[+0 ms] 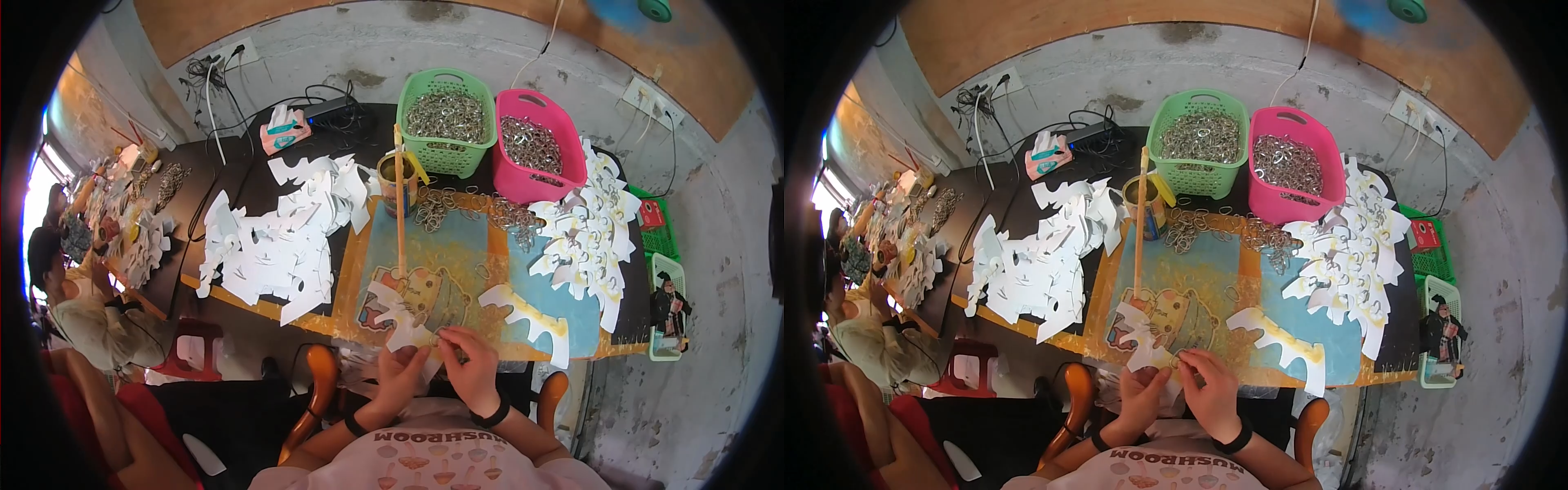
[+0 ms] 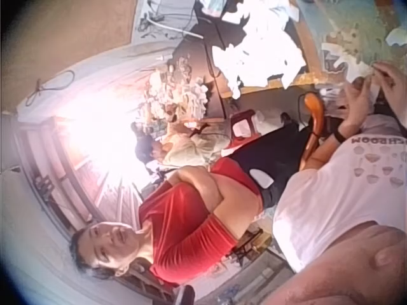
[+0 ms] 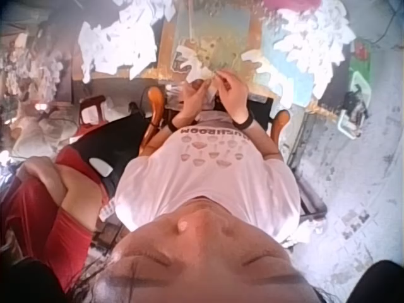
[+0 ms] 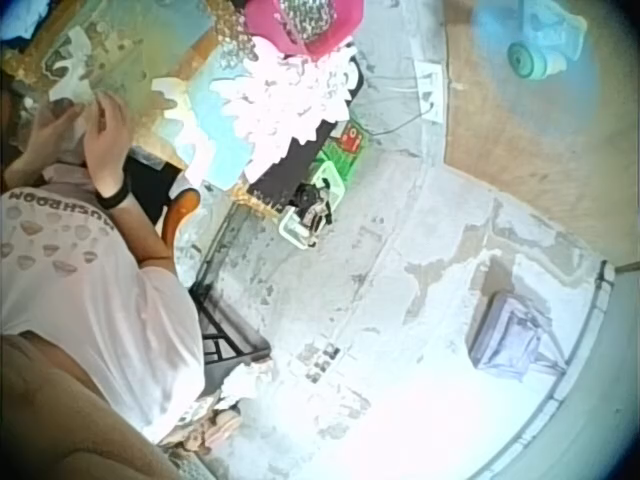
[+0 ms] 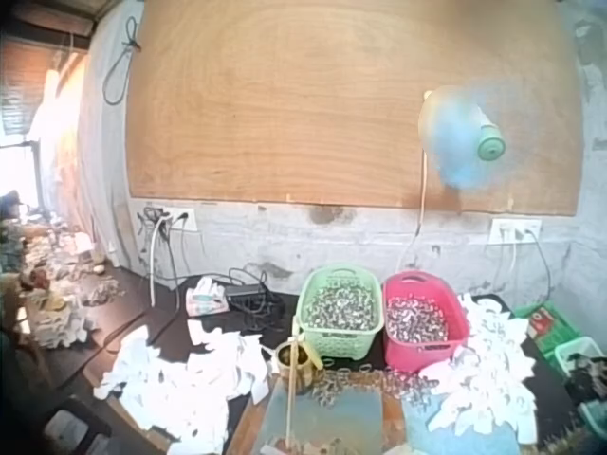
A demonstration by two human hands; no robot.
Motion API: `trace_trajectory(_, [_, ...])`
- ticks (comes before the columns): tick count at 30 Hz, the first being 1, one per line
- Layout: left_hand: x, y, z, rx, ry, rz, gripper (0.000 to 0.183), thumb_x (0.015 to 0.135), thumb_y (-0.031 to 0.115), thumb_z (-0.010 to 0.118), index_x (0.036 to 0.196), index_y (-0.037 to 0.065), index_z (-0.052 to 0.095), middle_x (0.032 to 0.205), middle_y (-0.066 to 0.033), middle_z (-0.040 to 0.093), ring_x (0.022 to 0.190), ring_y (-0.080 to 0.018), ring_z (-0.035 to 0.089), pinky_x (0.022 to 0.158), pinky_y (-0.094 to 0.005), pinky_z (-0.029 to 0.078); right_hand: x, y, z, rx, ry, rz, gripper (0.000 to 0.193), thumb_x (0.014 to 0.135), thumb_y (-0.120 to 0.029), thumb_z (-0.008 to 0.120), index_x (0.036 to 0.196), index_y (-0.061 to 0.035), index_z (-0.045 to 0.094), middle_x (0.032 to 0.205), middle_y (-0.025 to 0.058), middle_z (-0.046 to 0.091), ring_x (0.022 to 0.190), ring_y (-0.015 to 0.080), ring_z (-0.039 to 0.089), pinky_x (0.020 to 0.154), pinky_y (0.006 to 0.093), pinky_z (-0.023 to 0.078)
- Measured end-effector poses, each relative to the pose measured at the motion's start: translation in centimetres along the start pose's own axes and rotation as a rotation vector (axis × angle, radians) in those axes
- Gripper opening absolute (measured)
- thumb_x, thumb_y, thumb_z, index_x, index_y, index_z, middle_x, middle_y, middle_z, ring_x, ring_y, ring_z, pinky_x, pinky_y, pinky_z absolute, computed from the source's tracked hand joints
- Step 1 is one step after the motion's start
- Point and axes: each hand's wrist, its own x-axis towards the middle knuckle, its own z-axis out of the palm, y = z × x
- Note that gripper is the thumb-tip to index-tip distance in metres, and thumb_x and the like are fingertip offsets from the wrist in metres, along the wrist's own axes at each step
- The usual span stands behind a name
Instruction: Applying glue to material cutouts and assembling them into shoe components.
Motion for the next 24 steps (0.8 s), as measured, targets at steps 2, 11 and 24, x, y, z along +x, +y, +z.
trace_trajectory(2, [0.0,-0.2,-0.2,0.012,-0.007,0.006,0.022,0.087,-0.002,0.062,0.108,0.001,0.055,0.091,-0.0035,0.064,0.078,-0.0081,0.060,0.065,-0.0216,0.046,0.1,0.1,-0.2,0.043,-0.029,0.045,0.012,0.080,0.001,0.066,0.093,0.0004,0.065,0.095,0.0143,0.065,0.073,0.0249,0.066,0.062,0.0295,0.052])
trace_trajectory(11, [-2.2,-1.8,-0.6,-0.256,-0.213,0.015,0.041,0.084,0.010,0.070,0.118,0.003,0.049,0.105,-0.0070,0.059,0.089,-0.0137,0.057,0.076,-0.0313,0.048,2.0,2.4,-2.4,-0.046,-0.319,0.090,0.011,0.077,0.003,0.064,0.087,-0.0013,0.060,0.090,0.0128,0.062,0.075,0.0270,0.064,0.064,0.0311,0.050])
trace_trajectory(24, [6.0,1.4,-0.2,1.206,-0.600,0.624,0.047,0.072,0.008,0.073,0.115,0.010,0.053,0.111,-0.0025,0.063,0.120,-0.0281,0.050,0.109,-0.0638,0.015,1.7,3.3,-2.7,-0.374,-0.392,-0.178,0.010,0.079,-0.002,0.060,0.089,-0.0046,0.059,0.085,0.0117,0.052,0.077,0.0333,0.057,0.064,0.0413,0.047])
